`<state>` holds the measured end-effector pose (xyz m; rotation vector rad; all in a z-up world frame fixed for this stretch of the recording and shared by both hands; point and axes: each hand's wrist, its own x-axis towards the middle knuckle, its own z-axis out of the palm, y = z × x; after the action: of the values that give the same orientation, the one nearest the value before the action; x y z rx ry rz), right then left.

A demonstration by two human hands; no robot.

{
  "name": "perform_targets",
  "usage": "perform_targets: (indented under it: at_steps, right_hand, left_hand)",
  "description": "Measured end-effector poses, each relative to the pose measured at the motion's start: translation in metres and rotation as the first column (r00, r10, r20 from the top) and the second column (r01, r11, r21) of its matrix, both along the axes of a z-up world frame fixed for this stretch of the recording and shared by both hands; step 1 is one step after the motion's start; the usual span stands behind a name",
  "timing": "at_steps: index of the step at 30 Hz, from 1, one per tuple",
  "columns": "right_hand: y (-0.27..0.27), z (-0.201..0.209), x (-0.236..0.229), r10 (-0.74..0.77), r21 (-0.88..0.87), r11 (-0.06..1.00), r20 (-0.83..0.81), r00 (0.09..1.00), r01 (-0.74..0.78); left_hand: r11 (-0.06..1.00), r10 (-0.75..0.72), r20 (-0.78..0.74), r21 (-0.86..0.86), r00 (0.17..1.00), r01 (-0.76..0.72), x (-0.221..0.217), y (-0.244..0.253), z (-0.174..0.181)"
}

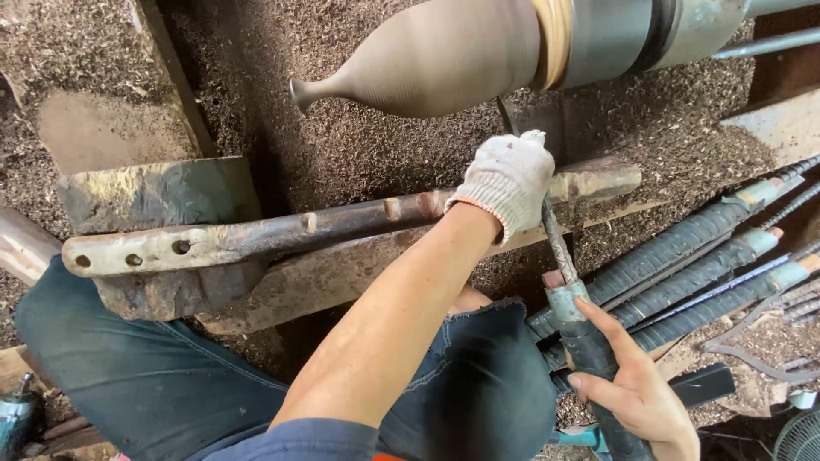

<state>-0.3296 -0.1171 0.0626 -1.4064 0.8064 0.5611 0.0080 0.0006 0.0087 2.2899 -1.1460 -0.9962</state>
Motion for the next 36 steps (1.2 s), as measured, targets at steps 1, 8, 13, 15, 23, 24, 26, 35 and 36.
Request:
perform_targets:
  at_steps: [1, 8, 13, 15, 23, 24, 26, 35, 36]
  right_hand:
    - [0.010, 0.007, 0.013, -0.046, -0.034, 0.998, -0.026, 0.999, 0.045]
    - [0.039, 0.015, 0.033, -0.164, -0.066, 0.985, -0.022, 0.986, 0.162]
    - [0.053, 0.012, 0.032, -0.171, -0.112, 0.979, 0.015, 0.985, 0.171]
    - [0.057, 0.008, 0.028, -0.189, -0.089, 0.977, 0.040, 0.981, 0.192]
    - [0.083, 0.009, 0.038, -0.253, -0.149, 0.956, 0.020, 0.967, 0.253]
    - [0.077, 0.013, 0.045, -0.252, -0.151, 0.956, 0.025, 0.967, 0.253]
    - [0.068, 0.022, 0.054, -0.071, -0.298, 0.954, -0.070, 0.995, 0.047]
    - [0.001, 0.038, 0.058, 0.158, -0.131, 0.976, -0.131, 0.979, -0.175]
    - [-0.003, 0.033, 0.051, 0.161, -0.129, 0.976, -0.128, 0.979, -0.177]
  left_hand:
    - [1.000, 0.008, -0.001, -0.014, 1.000, -0.008, 0.000, 0.001, 0.000]
    - [0.998, 0.017, -0.013, -0.057, 1.000, -0.018, -0.001, 0.001, -0.006]
    - [0.995, -0.019, 0.021, -0.102, 1.000, 0.021, 0.001, 0.001, -0.007]
    - [0.993, -0.037, 0.024, -0.108, 0.999, 0.039, 0.003, 0.002, -0.004]
    - [0.986, 0.082, -0.094, -0.136, 0.992, -0.095, 0.000, 0.004, -0.005]
    - [0.986, 0.083, -0.090, -0.140, 0.992, -0.095, 0.004, 0.003, 0.001]
    - [0.995, 0.082, -0.134, -0.051, 0.988, -0.090, 0.007, 0.005, 0.009]
    - [0.995, 0.040, -0.093, 0.091, 0.995, -0.032, 0.005, -0.002, 0.010]
    - [0.995, 0.042, -0.090, 0.094, 0.995, -0.034, 0.005, -0.003, 0.009]
